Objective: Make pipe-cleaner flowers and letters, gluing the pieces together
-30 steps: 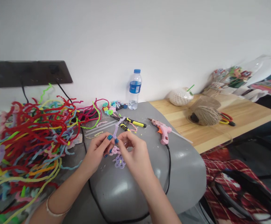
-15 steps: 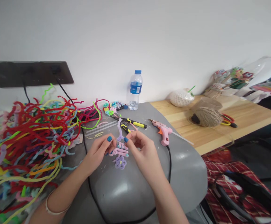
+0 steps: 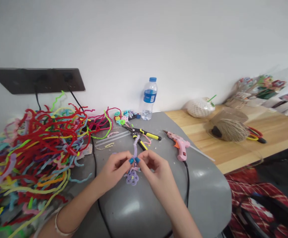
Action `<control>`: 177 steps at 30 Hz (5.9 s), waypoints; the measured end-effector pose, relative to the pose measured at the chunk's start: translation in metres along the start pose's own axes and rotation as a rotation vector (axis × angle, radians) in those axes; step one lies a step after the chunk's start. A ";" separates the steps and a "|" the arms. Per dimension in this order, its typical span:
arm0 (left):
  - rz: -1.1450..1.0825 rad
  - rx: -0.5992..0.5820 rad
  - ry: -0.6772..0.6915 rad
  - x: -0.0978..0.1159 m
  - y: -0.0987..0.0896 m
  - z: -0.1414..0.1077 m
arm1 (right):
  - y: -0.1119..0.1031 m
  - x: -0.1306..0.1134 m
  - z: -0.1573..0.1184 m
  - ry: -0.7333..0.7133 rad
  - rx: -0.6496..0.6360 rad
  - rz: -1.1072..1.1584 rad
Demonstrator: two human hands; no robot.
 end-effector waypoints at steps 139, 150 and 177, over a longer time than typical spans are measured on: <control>-0.108 -0.057 -0.085 0.002 0.010 0.000 | -0.005 -0.017 -0.027 -0.126 0.103 -0.157; 0.036 -0.044 -0.010 0.001 0.009 0.000 | -0.008 -0.005 -0.026 -0.005 0.044 0.029; -0.217 0.020 -0.103 -0.002 0.004 0.004 | -0.005 0.002 -0.005 0.031 0.099 0.355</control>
Point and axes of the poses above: each hand's wrist, its own z-axis towards the middle knuckle, its own y-axis out of the palm, x = y × z, the point moved 4 cm from there along z, towards the middle knuckle, and after that the axes turned 8 degrees about z, right-handed, at the moved point
